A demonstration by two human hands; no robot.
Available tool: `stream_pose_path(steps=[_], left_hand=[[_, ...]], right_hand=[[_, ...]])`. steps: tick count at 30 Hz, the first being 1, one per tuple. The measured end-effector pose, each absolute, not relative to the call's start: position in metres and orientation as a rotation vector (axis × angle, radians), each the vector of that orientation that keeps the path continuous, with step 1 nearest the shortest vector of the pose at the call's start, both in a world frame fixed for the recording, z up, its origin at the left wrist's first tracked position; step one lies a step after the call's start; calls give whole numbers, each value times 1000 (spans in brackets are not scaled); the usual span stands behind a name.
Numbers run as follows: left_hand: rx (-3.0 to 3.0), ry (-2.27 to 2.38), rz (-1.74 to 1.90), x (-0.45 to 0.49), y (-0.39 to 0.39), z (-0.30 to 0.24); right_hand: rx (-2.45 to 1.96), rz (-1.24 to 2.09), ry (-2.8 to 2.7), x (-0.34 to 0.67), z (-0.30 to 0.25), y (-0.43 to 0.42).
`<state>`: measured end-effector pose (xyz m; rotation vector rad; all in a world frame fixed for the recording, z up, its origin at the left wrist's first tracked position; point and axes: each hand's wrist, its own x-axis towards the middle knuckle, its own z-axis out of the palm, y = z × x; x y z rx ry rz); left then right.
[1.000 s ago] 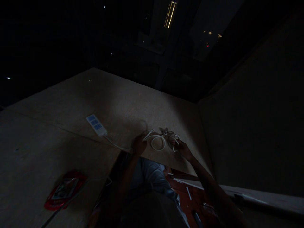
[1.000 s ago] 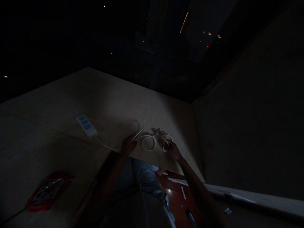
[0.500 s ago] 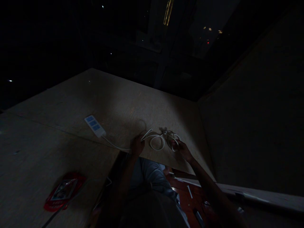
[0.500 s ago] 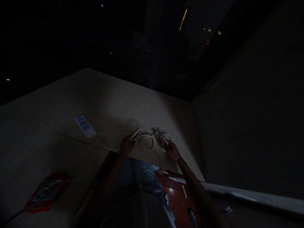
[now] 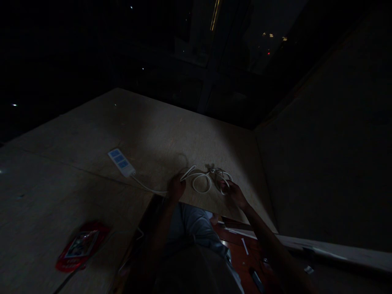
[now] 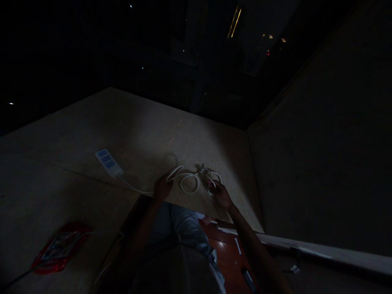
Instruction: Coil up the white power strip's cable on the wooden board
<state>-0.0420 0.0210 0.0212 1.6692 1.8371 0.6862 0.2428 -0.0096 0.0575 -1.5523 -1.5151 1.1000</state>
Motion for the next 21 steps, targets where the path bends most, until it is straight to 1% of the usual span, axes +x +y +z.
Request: stream_pose_path(steps=[11, 21], left_hand=[[1639, 1826, 729, -41, 19, 26], [1660, 1806, 744, -43, 20, 18]], right_hand=[[-1546, 1103, -1498, 245, 55, -12], [-1490, 1116, -1477, 243, 63, -13]])
